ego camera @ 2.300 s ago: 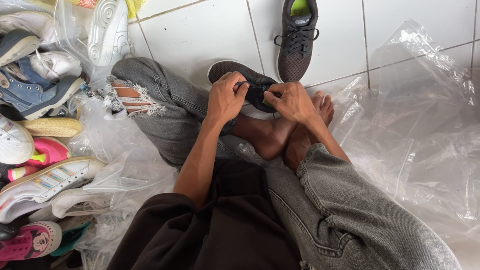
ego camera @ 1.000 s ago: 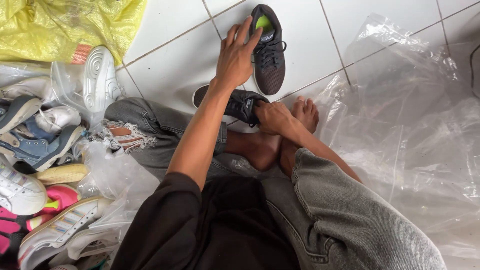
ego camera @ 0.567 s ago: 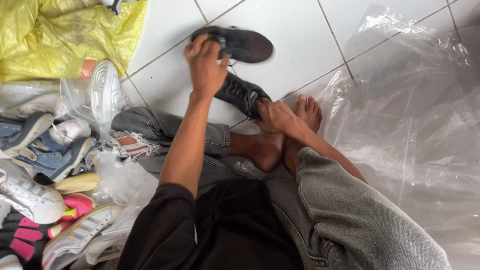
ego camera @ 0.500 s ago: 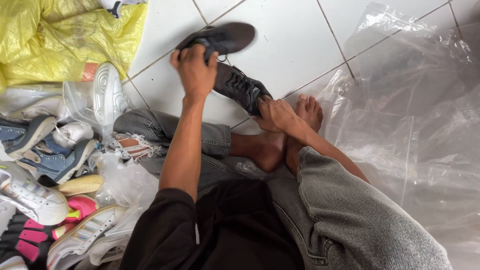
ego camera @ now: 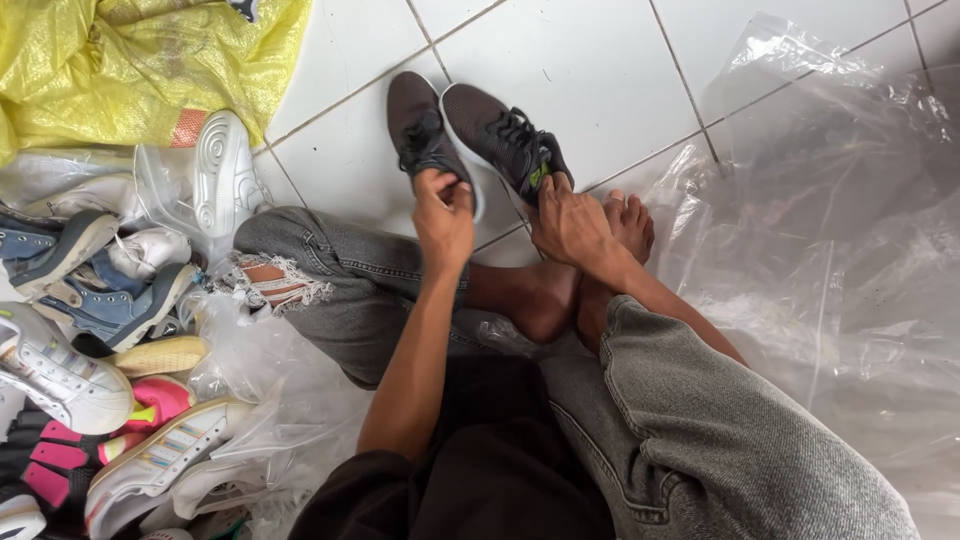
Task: A person sits on the floor and sorts through a large pile of various shoes, inspecting each one before placing it aside.
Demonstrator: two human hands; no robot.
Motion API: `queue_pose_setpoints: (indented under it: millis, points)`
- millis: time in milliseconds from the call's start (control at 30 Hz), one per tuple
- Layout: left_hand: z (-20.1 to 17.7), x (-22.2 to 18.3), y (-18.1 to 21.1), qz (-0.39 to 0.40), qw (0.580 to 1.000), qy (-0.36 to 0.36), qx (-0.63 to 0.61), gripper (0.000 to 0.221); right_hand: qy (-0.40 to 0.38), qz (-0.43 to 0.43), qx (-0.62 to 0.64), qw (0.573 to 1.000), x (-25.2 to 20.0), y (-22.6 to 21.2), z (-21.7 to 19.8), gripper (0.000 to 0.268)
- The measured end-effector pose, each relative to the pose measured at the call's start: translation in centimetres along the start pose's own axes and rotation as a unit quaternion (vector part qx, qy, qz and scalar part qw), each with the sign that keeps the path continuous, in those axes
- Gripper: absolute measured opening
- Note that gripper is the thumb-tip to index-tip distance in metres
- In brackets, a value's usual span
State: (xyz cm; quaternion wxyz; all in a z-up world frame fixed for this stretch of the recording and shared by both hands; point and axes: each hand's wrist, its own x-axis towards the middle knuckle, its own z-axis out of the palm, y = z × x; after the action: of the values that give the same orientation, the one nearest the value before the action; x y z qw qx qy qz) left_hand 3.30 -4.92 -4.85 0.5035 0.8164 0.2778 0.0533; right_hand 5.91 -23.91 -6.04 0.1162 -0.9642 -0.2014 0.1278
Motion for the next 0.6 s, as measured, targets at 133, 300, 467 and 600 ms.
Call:
queue_pose_setpoints:
  millis: [133, 300, 467, 600]
  points:
    - [1.3, -2.2, 0.5, -0.018, 0.991, -0.108, -0.081, 0.059, 0.049, 0.015, 0.004, 0.999, 0.2, 0.3, 0.6, 0.039]
    - [0.7, -4.0, 0.9, 0.013, 0.969, -0.23, -0.088, 0.079, 0.057, 0.018, 0.035, 0.998, 0.2, 1.1, 2.8, 0.037]
    - [-0.5, -3.9, 1.1, 0.021, 0.96, -0.273, -0.065, 0.081, 0.066, 0.021, 0.07, 0.995, 0.6, 1.1, 2.8, 0.042]
    - [-2.3, -5.5, 3.6, 0.041, 0.945, -0.32, -0.046, 0.081, 0.054, 0.029, 0.108, 0.992, 0.3, 0.7, 1.1, 0.05]
